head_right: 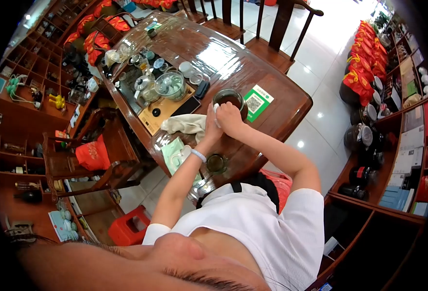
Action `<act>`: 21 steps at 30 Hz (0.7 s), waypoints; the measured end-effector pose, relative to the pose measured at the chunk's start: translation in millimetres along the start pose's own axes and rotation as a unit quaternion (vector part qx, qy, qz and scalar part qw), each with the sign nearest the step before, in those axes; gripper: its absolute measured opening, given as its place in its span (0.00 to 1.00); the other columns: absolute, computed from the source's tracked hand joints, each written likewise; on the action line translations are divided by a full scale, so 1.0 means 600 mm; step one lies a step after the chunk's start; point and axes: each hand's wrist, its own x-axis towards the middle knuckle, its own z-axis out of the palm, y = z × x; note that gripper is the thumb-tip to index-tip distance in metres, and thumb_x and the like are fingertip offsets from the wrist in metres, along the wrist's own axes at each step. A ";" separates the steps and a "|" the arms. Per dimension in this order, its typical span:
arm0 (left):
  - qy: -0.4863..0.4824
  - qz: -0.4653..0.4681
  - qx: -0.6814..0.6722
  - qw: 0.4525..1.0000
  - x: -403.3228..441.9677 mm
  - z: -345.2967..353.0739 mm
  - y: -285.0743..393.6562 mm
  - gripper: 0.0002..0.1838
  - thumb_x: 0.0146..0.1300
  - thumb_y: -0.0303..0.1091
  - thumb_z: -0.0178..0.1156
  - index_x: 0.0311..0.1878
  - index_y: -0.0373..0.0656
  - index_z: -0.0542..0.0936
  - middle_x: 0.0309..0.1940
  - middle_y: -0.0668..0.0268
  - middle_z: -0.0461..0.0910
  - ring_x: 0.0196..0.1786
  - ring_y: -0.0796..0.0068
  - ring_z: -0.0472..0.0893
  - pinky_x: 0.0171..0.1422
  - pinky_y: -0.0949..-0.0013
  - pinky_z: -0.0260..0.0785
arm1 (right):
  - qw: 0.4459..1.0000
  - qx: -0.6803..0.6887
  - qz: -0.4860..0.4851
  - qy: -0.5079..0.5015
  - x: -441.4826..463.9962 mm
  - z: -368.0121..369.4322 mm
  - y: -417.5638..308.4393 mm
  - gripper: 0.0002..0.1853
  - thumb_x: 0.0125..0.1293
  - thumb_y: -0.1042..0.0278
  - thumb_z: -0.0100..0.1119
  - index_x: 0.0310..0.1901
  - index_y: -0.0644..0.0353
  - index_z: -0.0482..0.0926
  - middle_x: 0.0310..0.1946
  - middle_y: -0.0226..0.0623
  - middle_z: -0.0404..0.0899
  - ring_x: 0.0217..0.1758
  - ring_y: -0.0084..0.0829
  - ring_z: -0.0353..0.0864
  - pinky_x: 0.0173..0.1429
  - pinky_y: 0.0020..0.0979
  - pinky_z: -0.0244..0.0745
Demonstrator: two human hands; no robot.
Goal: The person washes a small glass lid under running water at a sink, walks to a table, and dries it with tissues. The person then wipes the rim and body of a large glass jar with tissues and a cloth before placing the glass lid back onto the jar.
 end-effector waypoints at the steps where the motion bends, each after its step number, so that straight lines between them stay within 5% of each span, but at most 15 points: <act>1: -0.007 0.005 -0.008 1.000 0.002 -0.006 0.000 0.51 0.37 0.38 0.70 0.63 0.34 0.52 0.62 0.51 0.55 0.66 0.54 0.52 0.67 0.59 0.46 | 0.998 0.012 -0.055 0.035 -0.006 -0.002 0.013 0.05 0.44 0.70 0.54 0.24 0.59 0.71 0.23 0.36 0.69 0.31 0.34 0.70 0.34 0.31 0.68; 7: -0.030 -0.031 -0.009 0.999 0.004 -0.042 0.048 0.55 0.31 0.42 0.72 0.63 0.37 0.52 0.63 0.53 0.55 0.66 0.58 0.53 0.67 0.56 0.44 | 0.945 0.167 -0.269 0.079 -0.008 -0.057 0.122 0.07 0.43 0.72 0.54 0.28 0.59 0.72 0.27 0.32 0.69 0.32 0.33 0.68 0.35 0.30 0.67; 10: -0.055 -0.059 -0.007 0.997 0.010 -0.051 0.056 0.56 0.30 0.45 0.72 0.64 0.37 0.52 0.62 0.53 0.56 0.66 0.58 0.53 0.67 0.56 0.44 | 0.926 0.178 -0.331 0.030 -0.004 -0.064 0.168 0.13 0.46 0.74 0.53 0.38 0.60 0.73 0.38 0.35 0.72 0.39 0.36 0.70 0.42 0.30 0.68; 12: -0.034 -0.049 0.002 0.998 0.006 -0.047 0.052 0.57 0.30 0.47 0.72 0.64 0.37 0.51 0.62 0.53 0.56 0.66 0.58 0.53 0.68 0.56 0.43 | 0.928 0.215 -0.304 -0.001 0.000 -0.062 0.195 0.19 0.46 0.76 0.54 0.45 0.60 0.71 0.47 0.38 0.71 0.42 0.38 0.70 0.46 0.31 0.69; 21: -0.024 -0.043 -0.006 0.999 0.002 -0.043 0.047 0.58 0.29 0.47 0.72 0.63 0.36 0.51 0.62 0.52 0.56 0.66 0.58 0.53 0.67 0.58 0.45 | 0.918 0.376 -0.124 -0.037 0.007 -0.072 0.202 0.18 0.44 0.85 0.58 0.40 0.61 0.78 0.43 0.39 0.76 0.45 0.37 0.76 0.47 0.30 0.72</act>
